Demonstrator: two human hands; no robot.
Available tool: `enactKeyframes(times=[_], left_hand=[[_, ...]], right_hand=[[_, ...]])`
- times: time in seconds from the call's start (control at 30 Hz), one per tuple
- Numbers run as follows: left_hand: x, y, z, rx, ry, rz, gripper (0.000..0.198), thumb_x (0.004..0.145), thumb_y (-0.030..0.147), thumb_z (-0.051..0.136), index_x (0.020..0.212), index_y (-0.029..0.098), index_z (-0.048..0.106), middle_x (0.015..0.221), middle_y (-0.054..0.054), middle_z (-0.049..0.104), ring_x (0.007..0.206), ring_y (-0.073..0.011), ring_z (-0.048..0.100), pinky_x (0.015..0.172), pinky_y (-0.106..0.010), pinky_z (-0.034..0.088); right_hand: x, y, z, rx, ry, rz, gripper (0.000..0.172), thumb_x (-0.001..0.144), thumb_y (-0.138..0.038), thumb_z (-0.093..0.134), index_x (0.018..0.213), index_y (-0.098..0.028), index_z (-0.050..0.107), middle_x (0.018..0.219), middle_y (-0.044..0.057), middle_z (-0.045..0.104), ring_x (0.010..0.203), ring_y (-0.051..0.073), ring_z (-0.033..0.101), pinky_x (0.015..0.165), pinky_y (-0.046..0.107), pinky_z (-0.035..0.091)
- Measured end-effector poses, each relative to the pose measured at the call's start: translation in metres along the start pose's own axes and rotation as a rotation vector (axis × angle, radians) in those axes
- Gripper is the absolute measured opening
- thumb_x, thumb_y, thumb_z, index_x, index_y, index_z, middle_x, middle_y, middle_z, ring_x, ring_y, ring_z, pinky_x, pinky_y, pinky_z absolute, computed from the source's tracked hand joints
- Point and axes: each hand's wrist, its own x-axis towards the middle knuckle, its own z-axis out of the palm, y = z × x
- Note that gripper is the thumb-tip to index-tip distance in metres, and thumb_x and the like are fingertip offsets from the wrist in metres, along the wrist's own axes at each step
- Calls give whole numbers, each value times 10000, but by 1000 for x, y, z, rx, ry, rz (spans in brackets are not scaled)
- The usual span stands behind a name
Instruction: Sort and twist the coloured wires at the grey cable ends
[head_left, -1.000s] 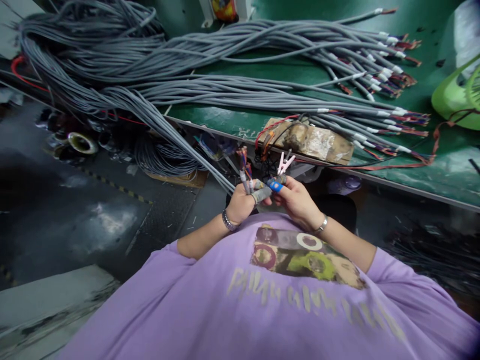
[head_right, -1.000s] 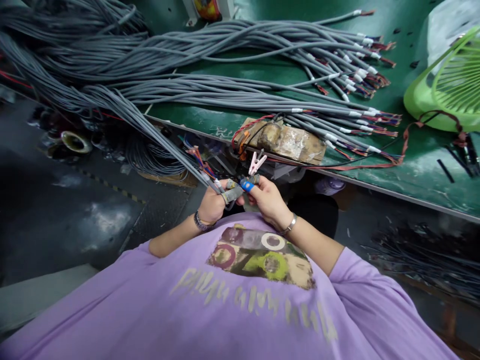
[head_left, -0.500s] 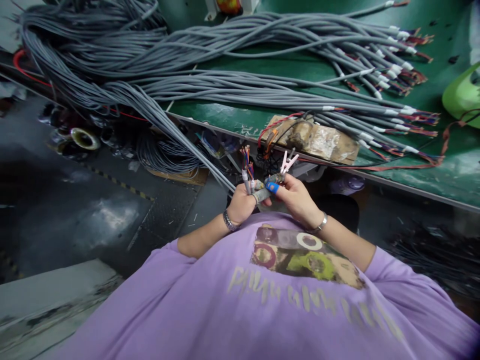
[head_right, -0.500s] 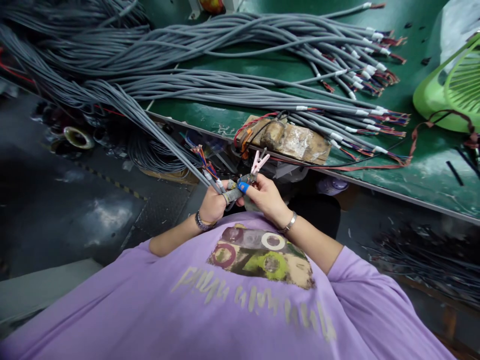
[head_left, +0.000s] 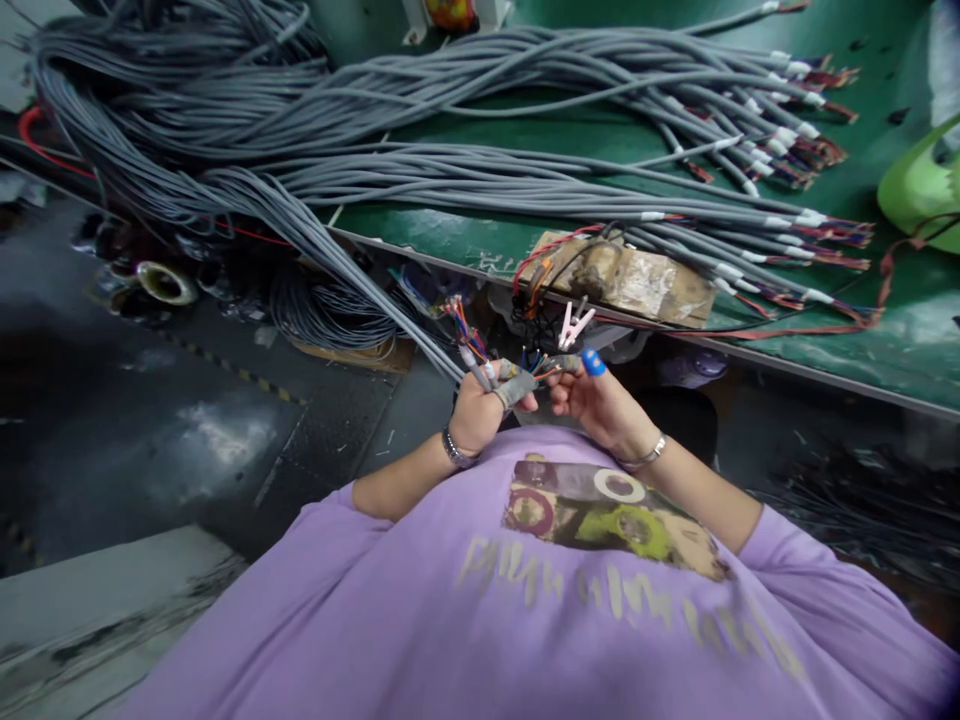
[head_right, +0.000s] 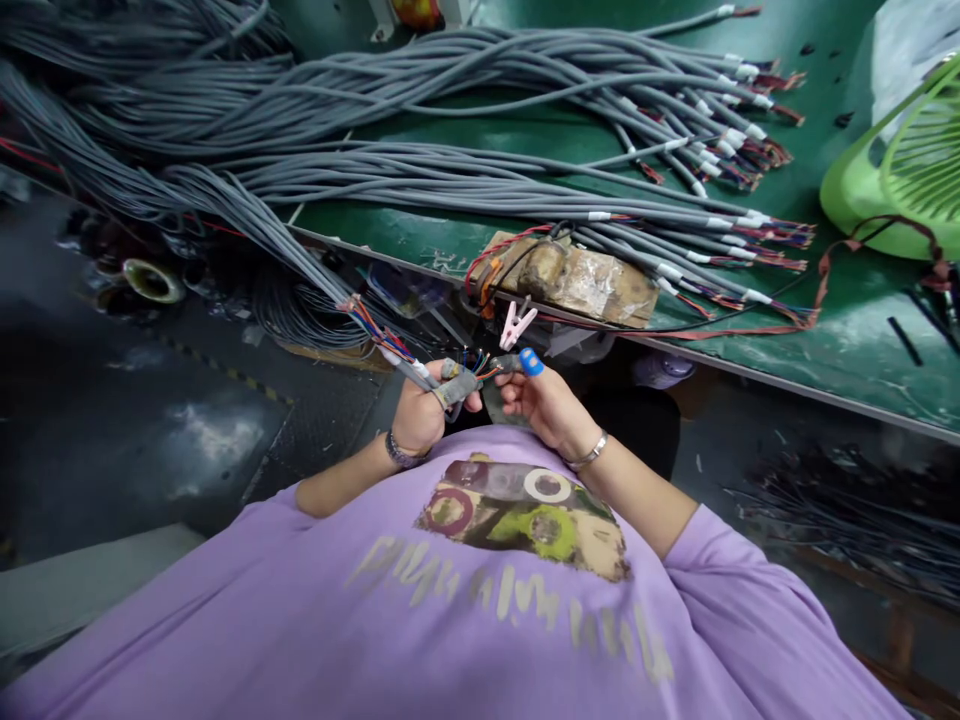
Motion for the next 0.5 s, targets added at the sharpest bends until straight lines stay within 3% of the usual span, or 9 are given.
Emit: enactKeyframes(times=[0.07,0.23,0.37,0.5], left_hand=[[1,-2,1,10,-6,22,291,812,402,724,649,164,680,602,-26,696,514,-108,575,532,-236,444],[0,1,4,66,-42,44,329,806,459,736,671,161,693,617,-32,698,563,-122,603,570,-247,467],[0,-1,5,63,-29,38,350,807,476,729,663,159,690,619,-35,700,554,-119,602,571,-247,478],[1,-5,7,11,58,38,320,820,455,709,689,164,687,639,-34,709,578,-129,634,570,-244,492]], right_hand=[[-2,4,4,-85,-26,-76,503,586,-587,864,800,-186,650,746,-7,620,581,87,497,528,231,473],[1,7,13,-185,55,-204,405,572,-425,919,721,-193,621,585,-59,532,511,74,440,482,215,428],[2,10,16,-119,83,-176,378,573,-388,912,690,-191,611,564,-60,532,498,70,443,474,202,436],[-1,12,18,-38,57,-96,369,604,-366,893,710,-190,586,573,-61,526,501,63,457,472,182,434]])
